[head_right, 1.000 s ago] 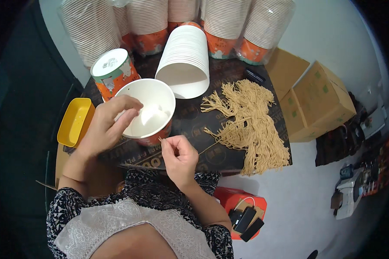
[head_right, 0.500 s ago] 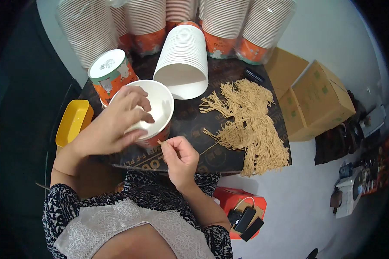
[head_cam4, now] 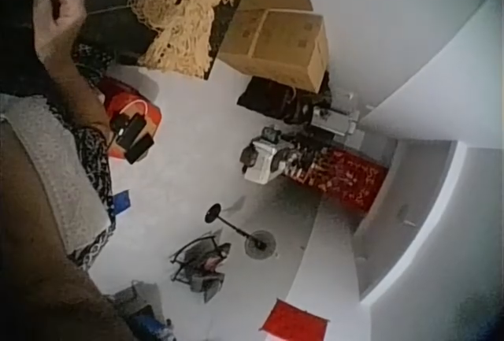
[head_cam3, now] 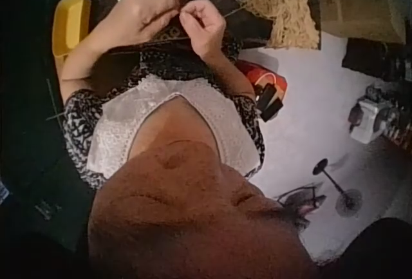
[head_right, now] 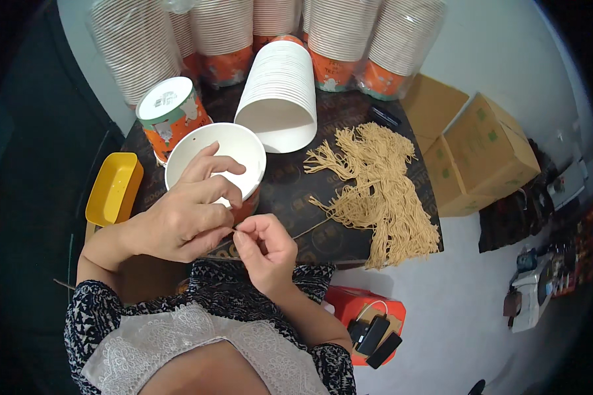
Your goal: Attaching strings to the inside of paper cups for assembly/packaging.
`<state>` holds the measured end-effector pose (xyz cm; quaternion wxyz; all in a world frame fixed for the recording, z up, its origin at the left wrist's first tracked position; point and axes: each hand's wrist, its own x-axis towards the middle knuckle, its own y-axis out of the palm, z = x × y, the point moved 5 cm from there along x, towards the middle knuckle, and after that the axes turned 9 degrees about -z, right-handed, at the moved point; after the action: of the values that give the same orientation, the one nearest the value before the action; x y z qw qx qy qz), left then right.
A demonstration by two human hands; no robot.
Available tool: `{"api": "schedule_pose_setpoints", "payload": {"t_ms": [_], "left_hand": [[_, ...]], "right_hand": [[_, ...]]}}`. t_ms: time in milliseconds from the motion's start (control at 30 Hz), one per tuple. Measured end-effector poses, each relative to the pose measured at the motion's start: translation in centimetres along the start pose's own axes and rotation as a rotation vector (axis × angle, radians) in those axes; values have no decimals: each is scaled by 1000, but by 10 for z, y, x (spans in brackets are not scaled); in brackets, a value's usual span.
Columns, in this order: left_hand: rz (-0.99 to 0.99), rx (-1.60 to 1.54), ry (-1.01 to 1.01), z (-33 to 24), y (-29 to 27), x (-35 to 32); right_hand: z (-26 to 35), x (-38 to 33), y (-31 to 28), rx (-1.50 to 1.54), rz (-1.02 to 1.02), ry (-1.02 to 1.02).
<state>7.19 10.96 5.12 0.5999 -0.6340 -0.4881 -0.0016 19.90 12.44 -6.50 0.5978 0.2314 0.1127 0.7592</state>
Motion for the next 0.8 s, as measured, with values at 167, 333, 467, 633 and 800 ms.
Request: {"api": "schedule_pose_setpoints", "payload": {"t_ms": [167,333,467,633,800], "left_hand": [[-11,-47,-11,4,4,-3],[-74,-11,-42,11,2,-3],[-182,-50,-168,29,-3,-2],[11,-54,-478,58,3,-5],[224,-148,-511,65,13,1]], "right_hand": [[1,-1,3,-165,-3,-158],[4,-2,5,-236,13,-197],[-4,7,-8,-298,-129,-145],[-23,16,-13,-194,-171,-53],[-26,20,-13,-187,-187,-76]]}}
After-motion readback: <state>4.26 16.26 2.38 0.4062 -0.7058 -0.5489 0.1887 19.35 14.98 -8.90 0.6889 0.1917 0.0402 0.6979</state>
